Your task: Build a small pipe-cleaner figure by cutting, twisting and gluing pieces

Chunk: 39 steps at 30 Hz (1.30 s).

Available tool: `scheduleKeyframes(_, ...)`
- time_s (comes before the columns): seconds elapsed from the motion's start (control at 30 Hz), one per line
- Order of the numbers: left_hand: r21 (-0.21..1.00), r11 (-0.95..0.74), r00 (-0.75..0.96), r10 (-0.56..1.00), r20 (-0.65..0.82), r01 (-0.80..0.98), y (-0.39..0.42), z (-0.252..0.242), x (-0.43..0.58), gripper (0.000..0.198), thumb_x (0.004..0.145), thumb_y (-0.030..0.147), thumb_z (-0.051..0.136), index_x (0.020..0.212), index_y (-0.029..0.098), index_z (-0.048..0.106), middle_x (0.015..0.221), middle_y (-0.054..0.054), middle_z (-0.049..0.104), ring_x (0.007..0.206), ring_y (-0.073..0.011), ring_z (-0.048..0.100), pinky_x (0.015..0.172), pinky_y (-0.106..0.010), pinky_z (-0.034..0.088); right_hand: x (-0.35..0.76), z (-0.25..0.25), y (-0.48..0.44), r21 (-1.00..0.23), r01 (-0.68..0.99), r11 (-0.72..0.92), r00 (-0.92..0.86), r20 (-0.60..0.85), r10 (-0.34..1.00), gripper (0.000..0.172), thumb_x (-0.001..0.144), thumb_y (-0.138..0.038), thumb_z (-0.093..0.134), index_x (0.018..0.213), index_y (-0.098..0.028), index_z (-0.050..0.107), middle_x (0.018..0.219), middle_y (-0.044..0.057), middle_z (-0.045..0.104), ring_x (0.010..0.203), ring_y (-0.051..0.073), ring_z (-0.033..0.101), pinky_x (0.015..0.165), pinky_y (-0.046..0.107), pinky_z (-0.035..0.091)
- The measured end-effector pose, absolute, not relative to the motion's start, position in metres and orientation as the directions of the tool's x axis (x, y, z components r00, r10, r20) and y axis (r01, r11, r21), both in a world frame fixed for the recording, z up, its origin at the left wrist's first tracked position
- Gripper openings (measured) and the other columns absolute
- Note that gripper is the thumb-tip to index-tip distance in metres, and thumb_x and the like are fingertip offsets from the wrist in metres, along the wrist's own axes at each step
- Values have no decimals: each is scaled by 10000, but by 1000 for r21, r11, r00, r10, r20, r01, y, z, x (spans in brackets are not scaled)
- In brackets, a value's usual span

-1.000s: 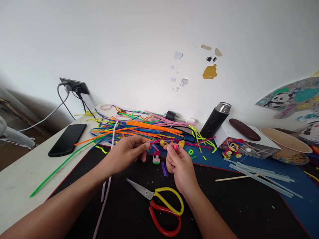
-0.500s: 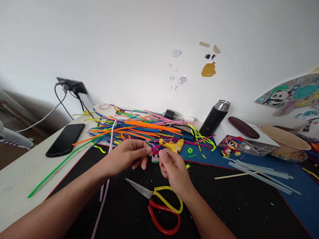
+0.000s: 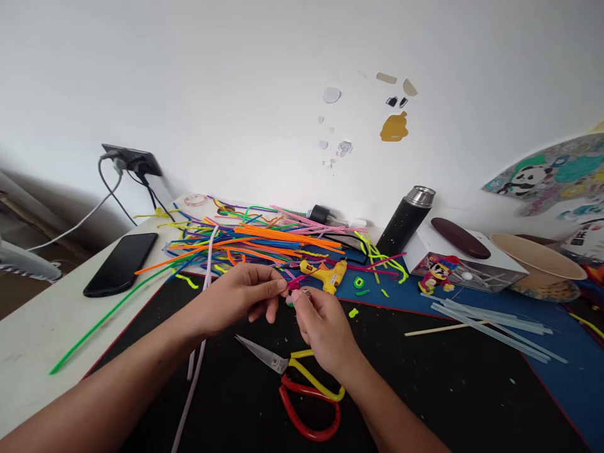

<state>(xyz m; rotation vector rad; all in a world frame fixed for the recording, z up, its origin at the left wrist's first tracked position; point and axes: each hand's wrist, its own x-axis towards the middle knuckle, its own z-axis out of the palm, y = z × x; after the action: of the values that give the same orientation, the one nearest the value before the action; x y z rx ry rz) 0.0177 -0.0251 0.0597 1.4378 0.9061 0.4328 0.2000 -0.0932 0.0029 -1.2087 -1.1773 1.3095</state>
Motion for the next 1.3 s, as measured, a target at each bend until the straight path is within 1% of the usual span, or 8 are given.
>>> scheduleKeyframes(0.1, 956, 143, 617, 737, -274, 255, -26, 62, 18, 541, 831, 711, 739, 803, 175, 670, 580, -4, 669, 464, -95, 436, 462, -233, 286, 199, 3, -94, -997, -36, -71, -20, -70, 997, 470, 972, -583, 644, 696, -249, 461, 545, -99, 308, 472, 95, 235, 453, 272, 168)
scheduleKeyframes(0.33, 955, 151, 637, 717, -283, 255, -26, 58, 18, 523, 862, 688, 724, 826, 170, 664, 590, -13, 689, 467, -96, 447, 474, -233, 290, 198, 3, -92, -996, -51, -70, 2, -70, 998, 439, 962, -593, 640, 725, -237, 537, 533, -104, 302, 472, 99, 233, 453, 266, 180)
scheduleKeyframes(0.57, 944, 152, 631, 711, -311, 294, -28, 64, 21, 565, 801, 735, 747, 816, 177, 660, 567, -10, 671, 459, -103, 433, 464, -234, 282, 199, 1, -91, -995, -70, -78, 2, -78, 997, 461, 942, -611, 666, 708, -243, 517, 525, -106, 299, 465, 94, 213, 445, 264, 158)
scheduleKeyframes(0.77, 943, 148, 633, 709, -311, 298, -27, 65, 21, 573, 794, 748, 739, 804, 182, 652, 566, -15, 676, 454, -106, 433, 464, -237, 291, 199, 0, -90, -996, -53, -71, 3, -71, 997, 460, 952, -606, 644, 702, -245, 509, 526, -101, 300, 469, 99, 224, 444, 264, 168)
scheduleKeyframes(0.9, 944, 148, 634, 708, -310, 296, -27, 64, 20, 562, 805, 729, 746, 814, 175, 653, 575, -16, 682, 459, -99, 438, 470, -232, 296, 200, 1, -89, -996, -52, -76, 12, -77, 997, 479, 945, -607, 649, 683, -253, 461, 523, -102, 304, 466, 95, 216, 444, 263, 163)
scheduleKeyframes(1.17, 944, 60, 616, 744, -259, 324, -25, 57, 16, 519, 872, 697, 706, 878, 179, 673, 624, -3, 691, 486, -106, 451, 484, -228, 329, 201, -2, -89, -994, -45, -96, -6, -96, 995, 483, 971, -586, 608, 680, -261, 399, 535, -101, 315, 456, 89, 219, 434, 259, 161)
scheduleKeyframes(1.23, 937, 7, 607, 760, -232, 348, -25, 55, 16, 475, 911, 658, 684, 895, 184, 681, 641, 7, 690, 495, -106, 457, 489, -226, 333, 201, -2, -88, -994, -53, -95, -8, -95, 995, 489, 962, -590, 625, 679, -261, 400, 539, -101, 318, 462, 90, 219, 436, 259, 160)
scheduleKeyframes(1.3, 924, -91, 592, 790, -160, 371, -27, 55, 17, 423, 953, 605, 649, 885, 190, 693, 650, 12, 687, 521, -115, 488, 507, -227, 352, 201, -4, -88, -994, -59, -90, -3, -90, 996, 488, 954, -591, 639, 678, -259, 410, 541, -96, 328, 470, 93, 228, 438, 260, 162)
